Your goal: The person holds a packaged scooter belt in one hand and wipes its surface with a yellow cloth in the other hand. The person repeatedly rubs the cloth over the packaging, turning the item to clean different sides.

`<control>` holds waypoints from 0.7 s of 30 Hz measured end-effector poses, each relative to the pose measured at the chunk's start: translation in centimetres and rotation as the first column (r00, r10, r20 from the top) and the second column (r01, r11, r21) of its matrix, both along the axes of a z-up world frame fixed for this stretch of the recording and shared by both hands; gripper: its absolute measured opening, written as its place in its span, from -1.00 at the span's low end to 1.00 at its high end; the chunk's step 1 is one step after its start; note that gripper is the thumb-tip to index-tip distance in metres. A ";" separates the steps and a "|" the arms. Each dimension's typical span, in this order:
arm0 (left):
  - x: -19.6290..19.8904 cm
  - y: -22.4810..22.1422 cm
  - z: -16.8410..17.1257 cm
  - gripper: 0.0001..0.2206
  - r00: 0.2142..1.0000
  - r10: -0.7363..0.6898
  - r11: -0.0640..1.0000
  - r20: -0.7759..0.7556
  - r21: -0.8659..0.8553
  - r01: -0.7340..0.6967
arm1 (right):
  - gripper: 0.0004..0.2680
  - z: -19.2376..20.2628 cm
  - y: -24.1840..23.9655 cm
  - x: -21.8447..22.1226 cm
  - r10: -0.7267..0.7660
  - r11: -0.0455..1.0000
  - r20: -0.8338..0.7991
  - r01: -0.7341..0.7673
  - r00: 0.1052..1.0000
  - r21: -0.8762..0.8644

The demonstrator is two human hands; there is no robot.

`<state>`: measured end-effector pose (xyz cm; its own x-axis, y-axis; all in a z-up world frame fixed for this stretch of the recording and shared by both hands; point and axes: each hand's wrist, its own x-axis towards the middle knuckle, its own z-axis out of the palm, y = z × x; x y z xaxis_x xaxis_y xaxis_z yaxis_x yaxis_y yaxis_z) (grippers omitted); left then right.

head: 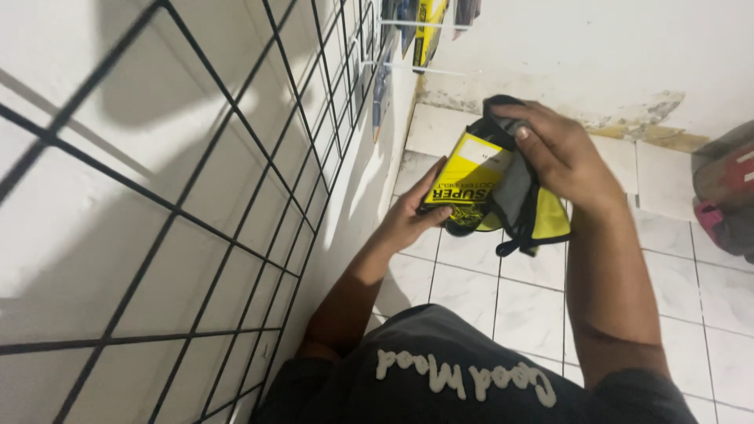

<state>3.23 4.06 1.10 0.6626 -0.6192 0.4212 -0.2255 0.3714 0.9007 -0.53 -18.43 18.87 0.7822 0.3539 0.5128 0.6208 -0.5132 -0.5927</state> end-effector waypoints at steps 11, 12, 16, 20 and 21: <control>0.9 0.5 -0.1 -0.27 0.999 0.023 1.000 -0.039 0.021 -0.022 | -0.71 1.1 0.7 0.6 0.029 0.973 -0.016 -0.032 0.999 -0.227; 0.9 0.4 -0.2 -0.29 0.995 0.078 0.996 0.064 0.034 -0.081 | -0.73 0.8 0.7 0.7 0.039 0.976 0.024 -0.033 0.999 -0.216; 1.4 -1.9 -3.6 -0.23 0.989 0.132 0.991 0.063 -0.011 -0.131 | -0.84 -3.5 0.7 0.8 -0.077 0.988 0.089 0.088 0.993 -0.124; 1.4 -2.0 -4.0 -0.39 0.957 0.287 0.947 0.035 -0.159 -0.278 | -0.95 -8.4 -0.2 3.0 -0.269 0.955 0.129 0.247 0.955 0.164; 1.2 -2.1 -3.8 -0.40 0.953 0.302 0.937 -0.013 -0.177 -0.300 | -0.86 -9.9 -0.8 3.9 -0.352 0.913 0.124 0.311 0.928 0.262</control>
<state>4.46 1.96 -2.69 0.7997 -0.3073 0.5157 -0.3637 0.4354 0.8235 3.38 -19.24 8.99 0.7307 -0.0569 0.6803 0.5379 -0.5657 -0.6251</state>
